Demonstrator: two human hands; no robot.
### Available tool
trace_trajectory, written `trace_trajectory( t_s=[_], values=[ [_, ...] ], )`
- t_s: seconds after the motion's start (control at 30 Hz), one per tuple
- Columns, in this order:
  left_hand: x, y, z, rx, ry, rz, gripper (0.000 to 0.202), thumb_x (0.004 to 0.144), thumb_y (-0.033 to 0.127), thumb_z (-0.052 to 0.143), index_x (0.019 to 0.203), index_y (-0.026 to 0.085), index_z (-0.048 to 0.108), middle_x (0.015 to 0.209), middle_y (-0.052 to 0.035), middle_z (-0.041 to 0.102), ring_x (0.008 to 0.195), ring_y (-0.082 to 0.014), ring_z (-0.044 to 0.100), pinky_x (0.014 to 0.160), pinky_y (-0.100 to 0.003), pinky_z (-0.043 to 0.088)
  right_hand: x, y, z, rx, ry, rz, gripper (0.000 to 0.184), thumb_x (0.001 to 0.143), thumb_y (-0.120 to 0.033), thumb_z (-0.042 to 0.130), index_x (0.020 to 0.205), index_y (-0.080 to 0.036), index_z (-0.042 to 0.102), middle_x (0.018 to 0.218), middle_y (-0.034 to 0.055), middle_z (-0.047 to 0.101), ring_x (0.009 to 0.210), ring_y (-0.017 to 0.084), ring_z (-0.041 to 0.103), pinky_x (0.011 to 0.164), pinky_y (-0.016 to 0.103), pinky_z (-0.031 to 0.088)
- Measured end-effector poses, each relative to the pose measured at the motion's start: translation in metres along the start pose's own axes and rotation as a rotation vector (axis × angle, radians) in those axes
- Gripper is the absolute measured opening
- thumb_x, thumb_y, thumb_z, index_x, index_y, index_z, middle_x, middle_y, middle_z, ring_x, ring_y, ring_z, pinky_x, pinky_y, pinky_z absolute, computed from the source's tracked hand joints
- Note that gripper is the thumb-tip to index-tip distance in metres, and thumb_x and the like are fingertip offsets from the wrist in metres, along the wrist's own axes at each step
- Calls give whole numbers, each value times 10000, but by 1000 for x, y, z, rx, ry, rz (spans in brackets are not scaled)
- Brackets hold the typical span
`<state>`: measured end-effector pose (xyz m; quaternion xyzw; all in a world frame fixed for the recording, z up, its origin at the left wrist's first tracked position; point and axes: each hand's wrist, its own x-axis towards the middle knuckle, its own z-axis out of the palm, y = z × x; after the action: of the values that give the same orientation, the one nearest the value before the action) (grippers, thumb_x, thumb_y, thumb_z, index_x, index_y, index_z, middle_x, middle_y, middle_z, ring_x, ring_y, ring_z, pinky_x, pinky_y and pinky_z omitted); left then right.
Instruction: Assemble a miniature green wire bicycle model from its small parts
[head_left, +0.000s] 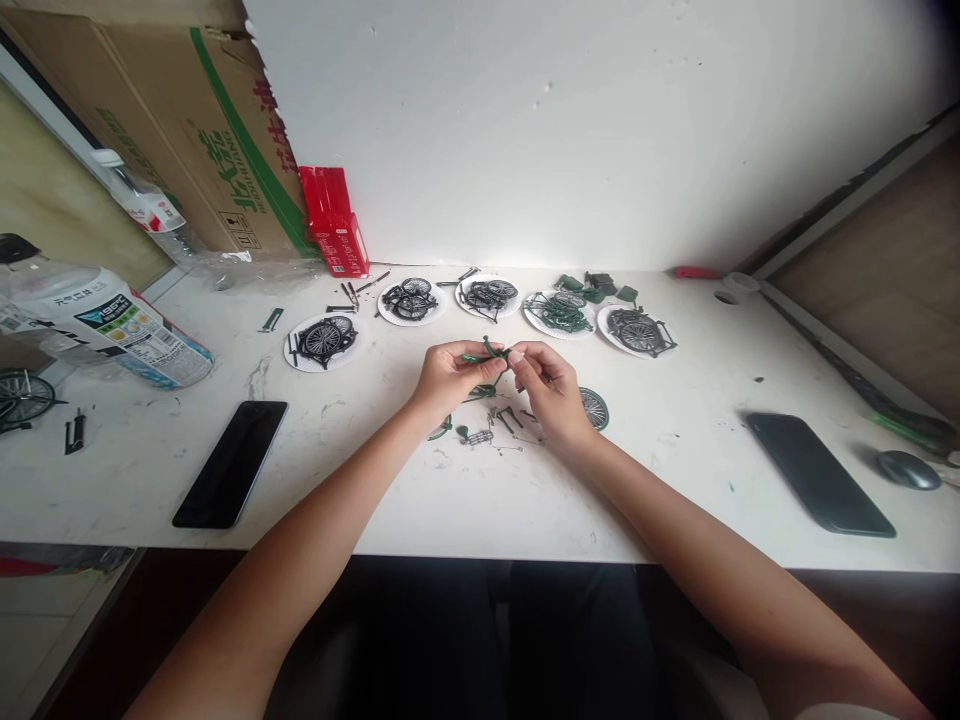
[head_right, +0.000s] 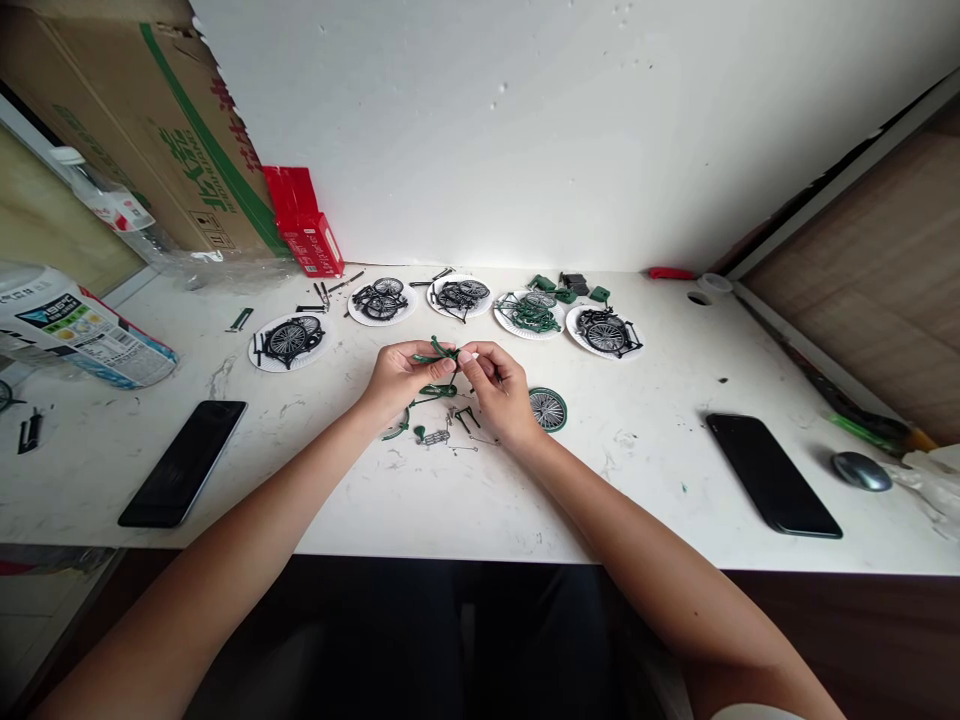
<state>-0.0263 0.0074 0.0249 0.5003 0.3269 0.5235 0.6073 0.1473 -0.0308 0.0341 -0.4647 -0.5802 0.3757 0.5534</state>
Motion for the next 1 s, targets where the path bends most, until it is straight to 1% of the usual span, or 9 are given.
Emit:
trace_trajectory(
  t_s=[0.2,0.37,0.47,0.57,0.67,0.77,0.9,1.0],
  values=[
    [0,1,2,-17,1,-18,516,649,455,1023,1030,152,853,1020,-108,830,941,-226,769,913,-388,632,2,3,-2,-35,-9,-33,392,970,-623,726,1006,-232,725,680,-39,446,642,142,412,598,300,352],
    [2,-2,2,-17,6,-43,546,628,466,1028,1041,153,855,1027,-99,821,886,-198,750,892,-386,639,4,6,-5,-58,-8,-72,368,977,-583,732,1013,-217,736,795,8,553,696,149,403,600,299,335],
    [2,-4,2,-10,1,-49,548,643,471,1021,1056,153,853,1044,-106,820,892,-204,753,894,-391,637,4,4,-6,-105,6,-81,366,984,-583,720,994,-217,739,756,3,507,686,154,382,582,300,312],
    [1,-4,2,-1,1,-26,523,685,476,999,1074,159,852,1073,-116,824,929,-219,764,908,-389,630,2,1,-6,-148,19,-76,380,991,-594,706,976,-215,734,703,-13,452,660,152,353,572,303,293],
    [-1,-4,3,7,10,1,491,712,465,988,1074,162,853,1091,-121,827,958,-227,771,911,-379,625,1,-1,-4,-126,19,-64,408,986,-620,699,970,-213,723,682,-24,432,640,145,331,565,301,288],
    [-1,-4,4,5,11,12,479,710,450,992,1069,166,853,1088,-117,829,965,-232,777,912,-379,625,1,-1,-2,-82,22,-54,428,978,-639,702,976,-211,711,685,-30,436,634,139,330,569,297,295],
    [0,-6,4,-2,7,16,489,703,457,994,1072,168,852,1089,-116,831,978,-244,783,923,-387,625,1,-1,-1,-51,24,-60,440,961,-650,721,981,-211,700,720,-20,512,638,133,367,585,296,328],
    [0,-5,4,-12,7,17,495,692,460,999,1065,169,852,1090,-116,832,985,-252,786,941,-404,625,1,-2,0,-46,31,-72,438,953,-653,728,978,-217,704,725,-19,530,632,130,379,590,296,353]
  ],
)
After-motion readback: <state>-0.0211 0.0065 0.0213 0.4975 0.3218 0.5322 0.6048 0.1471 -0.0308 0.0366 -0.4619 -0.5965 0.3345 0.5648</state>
